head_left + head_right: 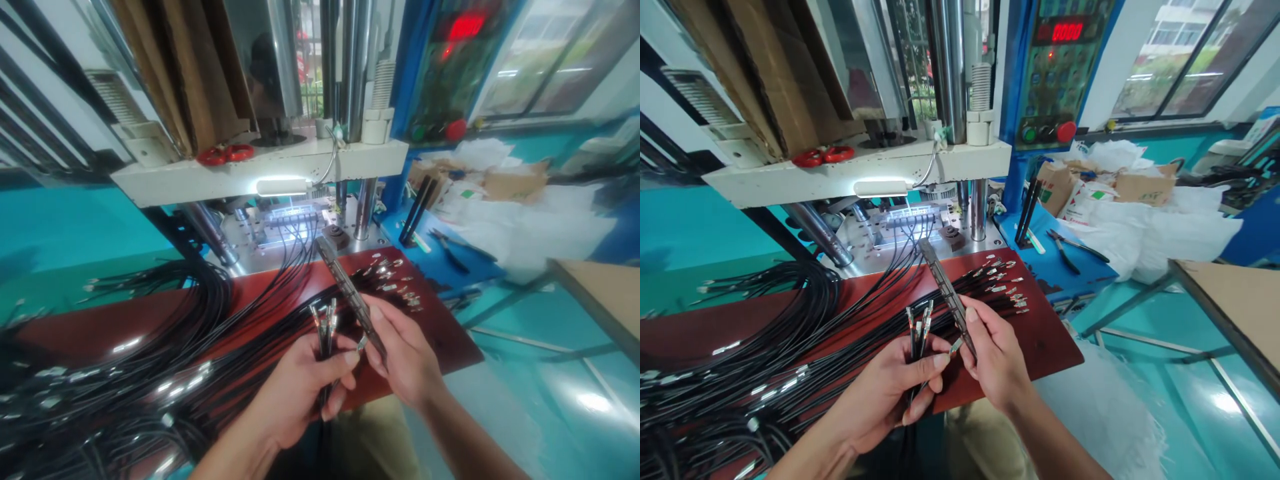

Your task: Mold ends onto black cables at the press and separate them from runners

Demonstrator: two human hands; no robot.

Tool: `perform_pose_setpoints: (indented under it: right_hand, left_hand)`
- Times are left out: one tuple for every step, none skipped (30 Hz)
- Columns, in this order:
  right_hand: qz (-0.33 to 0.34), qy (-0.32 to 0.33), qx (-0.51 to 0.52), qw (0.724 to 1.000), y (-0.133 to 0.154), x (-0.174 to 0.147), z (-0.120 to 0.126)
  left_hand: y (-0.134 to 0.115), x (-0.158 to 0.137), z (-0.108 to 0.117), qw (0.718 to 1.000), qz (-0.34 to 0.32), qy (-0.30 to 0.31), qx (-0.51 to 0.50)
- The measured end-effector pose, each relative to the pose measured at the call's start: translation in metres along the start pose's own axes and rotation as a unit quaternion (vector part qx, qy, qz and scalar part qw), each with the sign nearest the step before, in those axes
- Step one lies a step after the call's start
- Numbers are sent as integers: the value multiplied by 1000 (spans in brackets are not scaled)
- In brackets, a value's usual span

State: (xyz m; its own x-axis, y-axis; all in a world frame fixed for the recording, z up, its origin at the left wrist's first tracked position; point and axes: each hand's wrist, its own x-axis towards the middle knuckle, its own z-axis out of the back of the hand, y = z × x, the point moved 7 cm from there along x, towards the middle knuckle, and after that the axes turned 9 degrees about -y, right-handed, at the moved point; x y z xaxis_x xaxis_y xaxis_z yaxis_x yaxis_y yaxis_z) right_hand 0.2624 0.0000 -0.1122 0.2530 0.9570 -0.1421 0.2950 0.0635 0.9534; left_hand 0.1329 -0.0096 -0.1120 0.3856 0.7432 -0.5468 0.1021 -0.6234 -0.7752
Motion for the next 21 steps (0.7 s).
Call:
perform_pose_setpoints:
  right_hand:
    - [2, 0, -7, 1000, 1, 0, 0]
    - [4, -1, -13, 1000, 1, 0, 0]
    - [4, -1, -17, 1000, 2, 0, 0]
    - [3, -2, -21, 1000, 2, -1, -1]
    - [0, -2, -22, 1000, 2, -1, -1]
    - [-4, -1, -23, 1000, 1, -1, -1]
    - [-7, -1, -24, 1000, 1, -1, -1]
    - [-8, 0, -24, 1000, 1, -2, -1]
    - [-8, 2, -26, 1000, 0, -2, -1]
    - [-8, 4, -28, 1000, 0, -2, -1]
    - [-6, 6, -32, 999, 1, -2, -1]
    - [-5, 8, -35, 999, 1, -3, -1]
    - [-4, 9, -38, 999, 1, -3, -1]
    - [-2, 11, -42, 999, 2, -3, -1]
    - [0, 12, -45, 999, 2, -4, -1]
    - [3, 14, -49, 999, 3, -4, -1]
    - [5, 15, -52, 999, 4, -4, -2]
    - [6, 17, -55, 998, 4, -4, -2]
    - [7, 18, -56, 998, 4, -4, -2]
    - [8, 18, -57, 998, 4, -5, -2]
    - [9, 17, -57, 998, 4, -5, -2]
  left_hand:
    - [0, 0, -1, 1000, 3, 3, -1]
    - [-1, 0, -2, 1000, 5, 5, -2]
    - [-1, 1, -2, 1000, 6, 5, -3]
    - [-1, 1, -3, 1000, 7, 6, -4]
    - [-2, 1, -4, 1000, 6, 8, -4]
    - [-2, 1, -4, 1000, 6, 8, -4]
    - [-2, 1, -4, 1000, 5, 10, -5]
    - [-3, 0, -5, 1000, 3, 11, -5]
    - [-3, 0, -5, 1000, 3, 12, -5]
    - [-3, 0, -5, 1000, 2, 15, -3]
    - [-3, 0, -5, 1000, 2, 18, 0]
    - [-3, 0, -6, 1000, 2, 21, 3]
    - [-3, 0, -6, 1000, 3, 23, 5]
    - [-3, 0, -6, 1000, 4, 23, 6]
    - [-3, 0, -6, 1000, 5, 25, 7]
    - [-3, 0, -6, 1000, 6, 26, 7]
    - [-3, 0, -6, 1000, 6, 26, 7]
    - [-3, 0, -6, 1000, 6, 24, 6]
    - [-4, 0, -5, 1000, 7, 20, 6]
    - [-4, 0, -5, 1000, 8, 15, 6]
    - [-4, 0, -4, 1000, 9, 11, 5]
